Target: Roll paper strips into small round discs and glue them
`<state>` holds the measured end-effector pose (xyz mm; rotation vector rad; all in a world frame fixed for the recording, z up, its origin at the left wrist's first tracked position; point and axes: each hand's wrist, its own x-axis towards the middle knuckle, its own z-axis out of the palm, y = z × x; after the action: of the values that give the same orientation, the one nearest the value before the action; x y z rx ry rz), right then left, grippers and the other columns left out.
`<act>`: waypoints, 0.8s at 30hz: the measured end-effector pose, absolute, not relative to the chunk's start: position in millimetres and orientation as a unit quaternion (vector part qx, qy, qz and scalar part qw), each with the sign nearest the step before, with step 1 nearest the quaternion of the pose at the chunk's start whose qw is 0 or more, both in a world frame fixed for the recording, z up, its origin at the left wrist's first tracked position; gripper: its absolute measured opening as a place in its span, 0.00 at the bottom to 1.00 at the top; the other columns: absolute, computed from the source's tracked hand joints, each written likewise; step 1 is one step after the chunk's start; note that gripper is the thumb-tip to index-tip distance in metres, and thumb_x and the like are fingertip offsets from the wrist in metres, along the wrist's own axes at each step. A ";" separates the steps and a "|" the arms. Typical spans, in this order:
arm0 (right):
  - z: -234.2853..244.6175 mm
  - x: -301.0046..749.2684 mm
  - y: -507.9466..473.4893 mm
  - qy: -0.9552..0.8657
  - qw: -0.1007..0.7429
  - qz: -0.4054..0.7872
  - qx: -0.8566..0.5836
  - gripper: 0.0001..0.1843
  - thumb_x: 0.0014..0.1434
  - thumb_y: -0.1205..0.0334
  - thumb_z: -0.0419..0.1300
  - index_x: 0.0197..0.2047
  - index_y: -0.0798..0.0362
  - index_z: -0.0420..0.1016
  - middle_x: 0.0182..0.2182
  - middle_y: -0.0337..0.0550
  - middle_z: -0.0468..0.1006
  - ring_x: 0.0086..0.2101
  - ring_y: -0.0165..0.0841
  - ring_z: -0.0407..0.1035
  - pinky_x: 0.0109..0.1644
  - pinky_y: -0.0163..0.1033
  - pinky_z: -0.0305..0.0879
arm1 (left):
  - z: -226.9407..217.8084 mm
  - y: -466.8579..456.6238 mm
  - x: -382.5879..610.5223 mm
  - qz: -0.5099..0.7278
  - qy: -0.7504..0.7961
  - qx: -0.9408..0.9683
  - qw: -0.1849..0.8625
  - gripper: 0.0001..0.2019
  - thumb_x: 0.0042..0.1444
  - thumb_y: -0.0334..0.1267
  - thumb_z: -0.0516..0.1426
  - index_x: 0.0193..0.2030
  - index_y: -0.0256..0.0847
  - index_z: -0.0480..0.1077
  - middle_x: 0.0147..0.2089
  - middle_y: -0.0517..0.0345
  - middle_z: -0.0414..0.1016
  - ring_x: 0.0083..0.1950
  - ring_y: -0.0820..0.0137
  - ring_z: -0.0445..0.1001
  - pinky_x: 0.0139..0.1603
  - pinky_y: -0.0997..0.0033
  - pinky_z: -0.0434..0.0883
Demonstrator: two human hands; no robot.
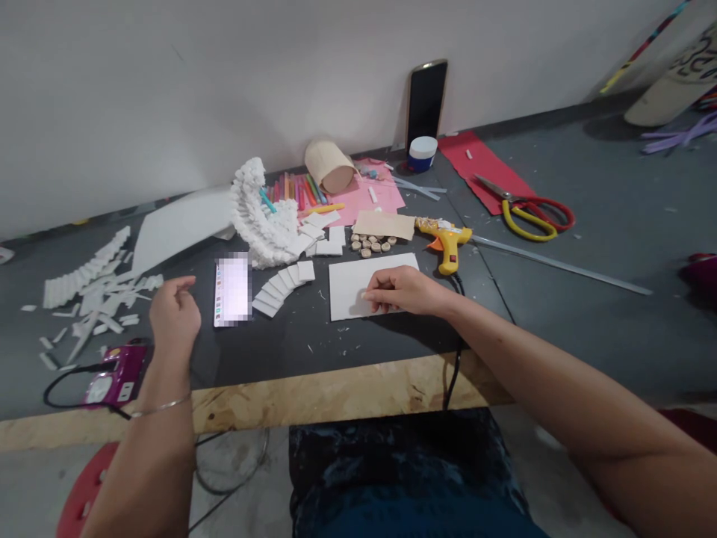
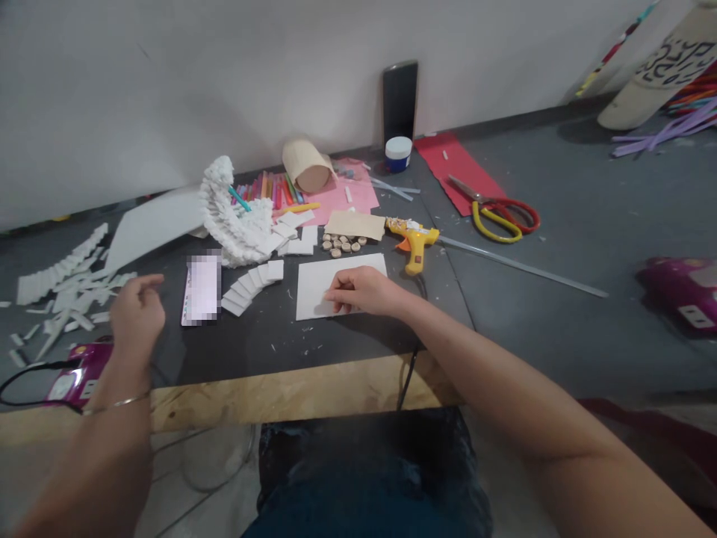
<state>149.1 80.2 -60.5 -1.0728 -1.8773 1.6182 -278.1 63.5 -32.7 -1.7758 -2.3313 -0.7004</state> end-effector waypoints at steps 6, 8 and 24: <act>-62.2 149.2 80.6 -0.676 0.222 0.587 -0.386 0.14 0.58 0.50 0.60 0.32 0.52 0.73 0.28 0.41 0.80 0.26 0.26 0.71 0.29 0.33 0.66 | -40.8 83.5 -256.5 -0.163 -0.819 -0.548 -0.047 0.33 0.57 0.49 0.55 0.65 0.32 0.58 0.54 0.36 0.75 0.54 0.53 0.74 0.55 0.53 0.69; -62.1 149.0 80.5 -0.675 0.223 0.589 -0.386 0.14 0.58 0.50 0.61 0.32 0.52 0.73 0.28 0.41 0.80 0.26 0.26 0.71 0.29 0.33 0.66 | -42.5 84.9 -242.5 -0.117 -0.820 -0.559 -0.031 0.43 0.51 0.56 0.59 0.68 0.33 0.54 0.59 0.30 0.69 0.59 0.42 0.69 0.57 0.42 0.65; -60.4 148.8 79.6 -0.676 0.214 0.590 -0.387 0.13 0.58 0.50 0.61 0.31 0.52 0.73 0.27 0.40 0.79 0.25 0.26 0.71 0.29 0.33 0.65 | -31.2 52.2 -260.8 -0.076 -0.864 -0.497 -0.034 0.53 0.45 0.58 0.61 0.72 0.38 0.42 0.65 0.29 0.61 0.64 0.32 0.60 0.55 0.29 0.60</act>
<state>148.8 79.6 -60.4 -1.0749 -1.8744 1.6365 -260.8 52.2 -31.2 -1.5946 -2.7744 -0.2430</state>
